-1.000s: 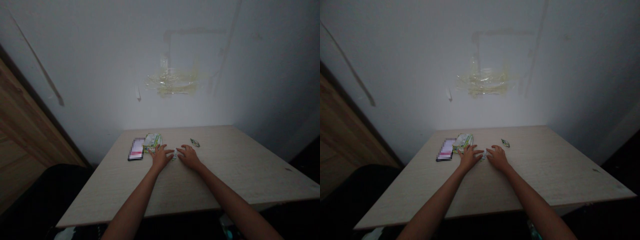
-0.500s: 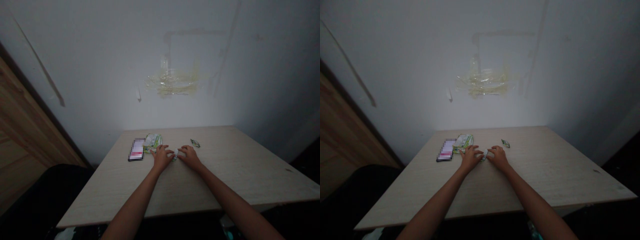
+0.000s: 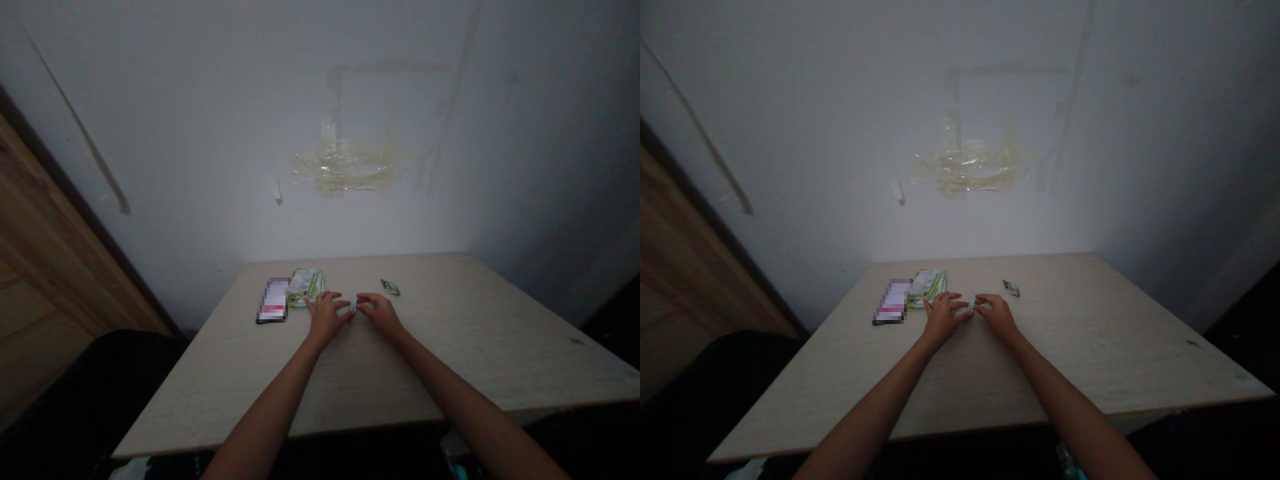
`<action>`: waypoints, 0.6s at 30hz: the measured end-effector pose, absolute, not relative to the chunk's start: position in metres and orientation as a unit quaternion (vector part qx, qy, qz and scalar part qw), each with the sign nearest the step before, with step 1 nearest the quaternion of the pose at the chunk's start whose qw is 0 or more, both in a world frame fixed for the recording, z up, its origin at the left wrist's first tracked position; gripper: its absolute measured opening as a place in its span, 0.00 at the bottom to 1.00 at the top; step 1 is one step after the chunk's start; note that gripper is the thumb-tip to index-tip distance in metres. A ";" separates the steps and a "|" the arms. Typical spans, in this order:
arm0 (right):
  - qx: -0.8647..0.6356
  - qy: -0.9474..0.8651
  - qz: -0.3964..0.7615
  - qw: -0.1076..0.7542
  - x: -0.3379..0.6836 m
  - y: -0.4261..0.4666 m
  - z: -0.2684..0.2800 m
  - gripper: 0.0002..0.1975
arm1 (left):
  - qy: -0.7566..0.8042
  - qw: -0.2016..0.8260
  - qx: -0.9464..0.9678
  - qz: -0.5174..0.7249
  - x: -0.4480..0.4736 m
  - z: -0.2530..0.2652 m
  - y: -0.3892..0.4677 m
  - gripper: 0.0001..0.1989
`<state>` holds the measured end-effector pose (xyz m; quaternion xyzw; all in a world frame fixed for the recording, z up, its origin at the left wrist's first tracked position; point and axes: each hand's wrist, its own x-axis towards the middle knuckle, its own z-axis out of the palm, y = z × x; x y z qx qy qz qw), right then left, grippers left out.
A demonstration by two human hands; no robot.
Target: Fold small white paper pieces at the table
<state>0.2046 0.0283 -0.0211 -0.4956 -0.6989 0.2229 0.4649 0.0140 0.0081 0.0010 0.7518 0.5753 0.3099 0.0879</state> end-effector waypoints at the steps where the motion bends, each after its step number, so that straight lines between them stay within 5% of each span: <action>1: -0.492 -0.693 0.241 0.469 0.204 0.028 -0.021 0.18 | 0.576 0.088 0.751 0.311 0.014 0.001 0.008 0.13; 18: -0.445 -0.633 0.378 0.509 0.201 0.032 -0.025 0.21 | 0.569 0.126 0.736 0.343 0.020 0.002 0.002 0.14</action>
